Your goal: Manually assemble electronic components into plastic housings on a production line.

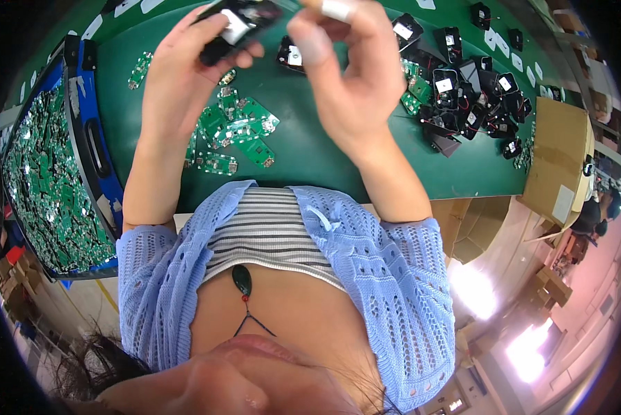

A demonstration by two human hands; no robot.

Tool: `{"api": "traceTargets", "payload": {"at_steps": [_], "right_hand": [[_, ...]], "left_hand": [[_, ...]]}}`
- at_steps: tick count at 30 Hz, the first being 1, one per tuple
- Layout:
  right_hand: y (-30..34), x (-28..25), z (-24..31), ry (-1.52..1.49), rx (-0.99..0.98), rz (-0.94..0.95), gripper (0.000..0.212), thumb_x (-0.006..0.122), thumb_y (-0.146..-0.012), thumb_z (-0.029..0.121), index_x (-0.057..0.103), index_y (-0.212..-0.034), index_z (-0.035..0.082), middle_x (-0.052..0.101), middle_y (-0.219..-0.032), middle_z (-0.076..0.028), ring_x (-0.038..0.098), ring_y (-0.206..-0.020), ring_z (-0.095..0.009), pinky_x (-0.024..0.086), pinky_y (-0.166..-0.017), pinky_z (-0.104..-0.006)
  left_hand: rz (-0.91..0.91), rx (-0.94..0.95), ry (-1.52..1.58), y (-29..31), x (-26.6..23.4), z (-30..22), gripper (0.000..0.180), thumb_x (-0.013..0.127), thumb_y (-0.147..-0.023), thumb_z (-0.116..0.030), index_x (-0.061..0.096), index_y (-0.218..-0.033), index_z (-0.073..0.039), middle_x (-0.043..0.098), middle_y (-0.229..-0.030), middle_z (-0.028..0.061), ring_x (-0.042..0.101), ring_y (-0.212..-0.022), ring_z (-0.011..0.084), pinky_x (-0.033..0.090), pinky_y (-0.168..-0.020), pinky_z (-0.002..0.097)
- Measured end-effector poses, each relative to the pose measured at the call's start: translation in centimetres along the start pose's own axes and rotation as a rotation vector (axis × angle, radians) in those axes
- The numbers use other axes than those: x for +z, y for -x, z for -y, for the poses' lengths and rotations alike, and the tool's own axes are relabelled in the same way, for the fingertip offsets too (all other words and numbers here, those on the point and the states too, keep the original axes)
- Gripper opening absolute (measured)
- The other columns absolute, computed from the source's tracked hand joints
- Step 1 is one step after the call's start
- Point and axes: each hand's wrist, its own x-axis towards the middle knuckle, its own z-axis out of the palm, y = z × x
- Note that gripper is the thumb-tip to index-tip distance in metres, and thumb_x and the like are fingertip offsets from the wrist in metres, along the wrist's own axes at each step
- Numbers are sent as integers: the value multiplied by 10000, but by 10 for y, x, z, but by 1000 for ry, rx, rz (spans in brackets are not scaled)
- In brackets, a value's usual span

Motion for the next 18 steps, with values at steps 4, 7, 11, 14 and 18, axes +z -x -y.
{"api": "traceTargets", "payload": {"at_steps": [4,7,11,14,18], "right_hand": [[32,3,-15,485,-264,484,316,728,-725,121,612,-1006,37,580,-881,-77,580,-742,-219,498,-607,-311],[60,8,-10,744,-12,761,380,743,-691,239,584,-970,36,558,-909,-77,588,-805,-242,514,-620,-331],[73,9,-9,814,77,832,465,753,-649,301,547,-968,34,543,-934,-82,590,-830,-244,522,-643,-341],[78,-1,-17,639,280,781,405,746,-693,213,539,-995,39,550,-936,-118,601,-799,-279,519,-655,-367],[72,-15,-22,429,447,627,331,692,-765,62,531,-1052,28,568,-948,-119,617,-785,-263,513,-644,-334]], "left_hand": [[-116,200,-99,-10,-32,5,196,445,-923,-83,522,-1054,40,636,-940,161,630,-725,201,528,-644,302],[-167,213,-244,-7,-29,6,188,438,-926,-80,522,-1049,34,632,-951,158,631,-730,188,530,-667,293],[-120,170,-345,-7,-44,15,244,507,-924,-79,511,-1140,35,646,-975,161,670,-806,225,542,-732,318],[-38,78,-375,-5,-45,12,219,504,-919,-75,536,-1106,36,647,-940,148,663,-766,214,542,-699,305],[161,-103,-568,2,-48,2,194,499,-896,-29,575,-1072,-7,611,-1069,94,621,-858,152,521,-690,268]]}}
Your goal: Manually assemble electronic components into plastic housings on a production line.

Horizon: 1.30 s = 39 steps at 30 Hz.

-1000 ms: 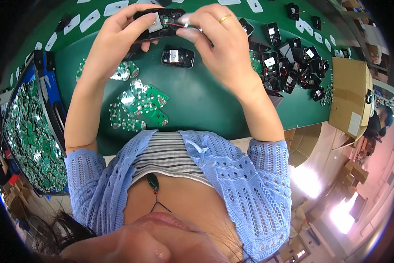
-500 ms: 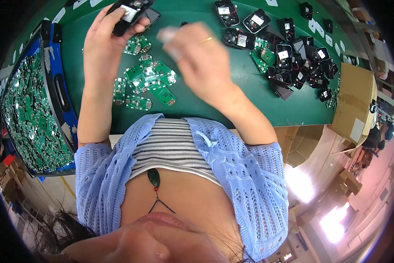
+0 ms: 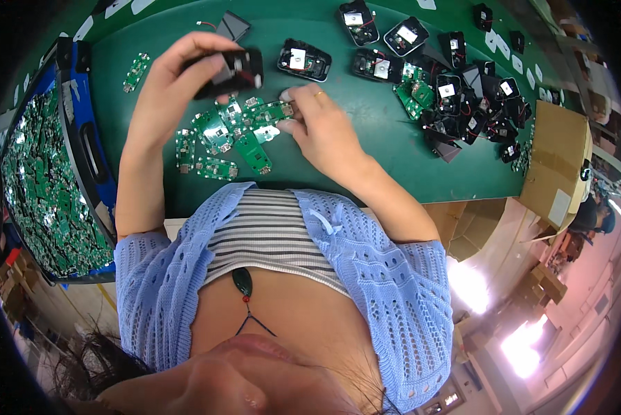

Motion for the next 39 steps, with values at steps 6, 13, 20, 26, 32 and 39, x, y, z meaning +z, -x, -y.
{"api": "traceTargets", "payload": {"at_steps": [6,13,20,26,32,39], "right_hand": [[-12,-22,8,-635,55,-64,304,595,-850,-34,494,-1134,5,599,-1038,-74,599,-850,-124,501,-673,-241],[-26,-28,12,-903,154,-147,239,628,-873,67,544,-1086,-2,567,-990,-58,562,-881,-100,497,-722,-222],[-37,-29,1,-635,48,-525,186,538,-941,127,475,-1085,27,585,-826,-45,594,-618,-101,475,-524,-219],[-25,-49,10,-844,92,-446,256,497,-943,76,522,-1181,-16,563,-874,-71,618,-659,-143,504,-535,-257],[-7,-52,37,-1033,101,-254,332,528,-905,8,463,-1226,-47,543,-912,-93,632,-705,-178,543,-579,-293],[-9,-47,39,-1073,121,-166,373,538,-892,12,424,-1244,-33,528,-877,-76,590,-616,-156,493,-511,-258]], "left_hand": [[374,136,-553,12,12,-3,177,542,-834,10,595,-1002,0,545,-1134,58,551,-937,103,457,-785,231],[159,-68,43,7,38,9,212,535,-887,-7,556,-1098,-2,601,-1046,55,572,-960,107,465,-833,234],[81,-128,259,5,52,10,225,469,-924,-57,500,-1132,24,607,-1043,130,652,-822,196,563,-682,300],[-160,58,129,-5,48,21,209,451,-933,-67,487,-1100,54,615,-925,156,663,-733,206,561,-654,293],[-202,47,113,-4,49,16,208,464,-926,-59,494,-1097,55,611,-933,150,667,-744,209,560,-655,282],[-196,57,157,-1,49,11,181,487,-921,-59,487,-1064,52,605,-959,136,664,-730,183,549,-622,262]]}}
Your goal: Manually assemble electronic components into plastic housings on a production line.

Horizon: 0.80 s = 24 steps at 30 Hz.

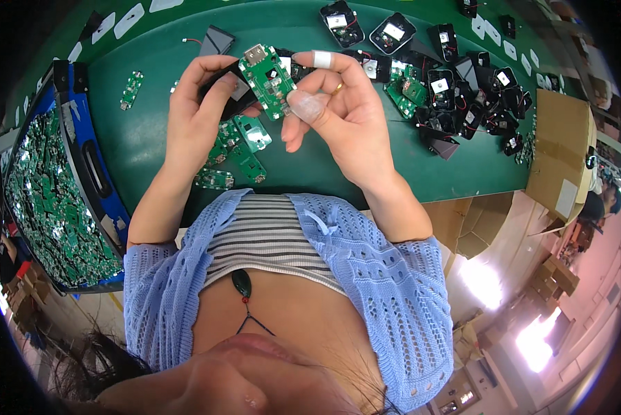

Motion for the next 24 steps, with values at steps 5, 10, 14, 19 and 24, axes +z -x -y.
{"api": "traceTargets", "payload": {"at_steps": [5,10,14,19,24], "right_hand": [[0,2,0,36,51,-13,402,551,-885,7,393,-1253,-27,530,-832,-73,596,-611,-157,503,-503,-264],[-4,2,-5,70,75,-21,462,573,-866,-21,323,-1255,-27,540,-846,-117,639,-640,-199,549,-532,-296],[-6,2,-10,80,101,-29,471,591,-860,-10,341,-1260,-16,534,-868,-116,634,-659,-188,541,-546,-284],[-5,4,-13,743,-323,-157,332,685,-805,50,591,-1123,48,515,-1010,-76,569,-775,-117,461,-606,-216],[-12,3,-18,854,-548,-127,154,709,-767,69,666,-913,46,557,-876,-62,558,-737,-144,448,-600,-232]], "left_hand": [[11,18,28,2,1,-3,188,489,-927,-62,489,-1079,50,601,-988,129,649,-791,165,552,-641,263],[25,107,30,6,7,3,240,558,-912,-94,494,-1099,41,587,-1032,111,590,-883,123,540,-674,256],[3,145,-38,8,9,8,293,614,-888,-118,500,-1111,34,584,-1039,100,584,-870,114,530,-683,247],[-6,37,-30,6,8,7,328,633,-876,-124,494,-1125,37,586,-1032,94,587,-834,102,528,-646,233],[24,-23,-85,9,10,1,313,620,-865,-81,514,-1153,-21,574,-1024,79,584,-781,83,520,-607,231]]}}
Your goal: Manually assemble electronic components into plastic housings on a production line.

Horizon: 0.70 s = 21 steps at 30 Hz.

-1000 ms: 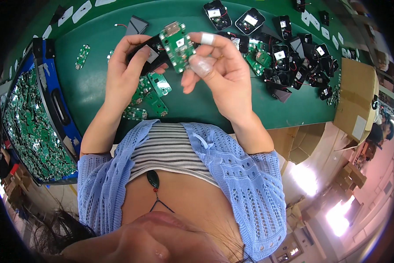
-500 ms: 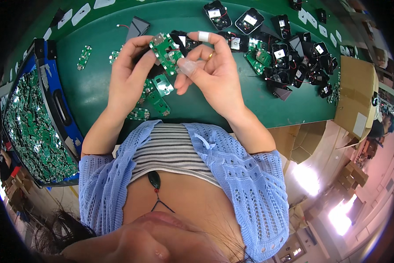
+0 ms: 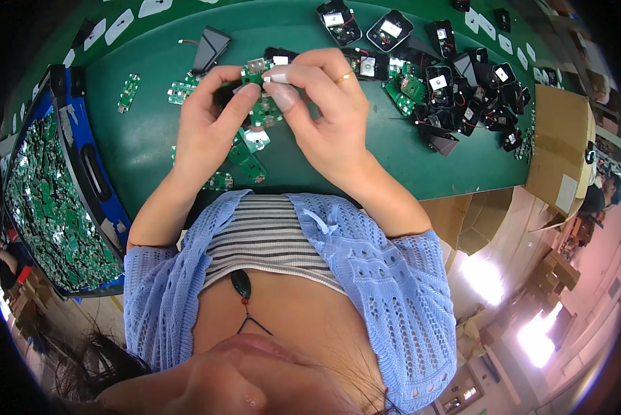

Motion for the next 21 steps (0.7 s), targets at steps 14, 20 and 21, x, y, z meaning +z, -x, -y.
{"api": "traceTargets", "payload": {"at_steps": [14,20,21], "right_hand": [[-24,-9,8,400,-380,161,169,708,-673,41,616,-811,67,559,-751,-29,515,-659,-208,438,-527,-308],[-17,-1,4,124,-249,60,202,747,-657,4,629,-815,42,588,-767,-57,558,-678,-214,458,-563,-295],[-17,0,0,150,-294,52,203,747,-654,2,631,-815,43,591,-767,-58,562,-681,-213,459,-564,-294]], "left_hand": [[-167,763,-590,-7,-5,1,196,690,-738,-13,677,-907,-111,565,-983,60,573,-589,109,463,-494,233],[8,344,-110,-10,-8,5,107,649,-810,-45,622,-914,-51,571,-949,19,531,-588,53,426,-472,210],[37,176,-27,-6,-7,-4,105,640,-824,-50,613,-925,-44,568,-940,12,527,-605,45,424,-482,206]]}}
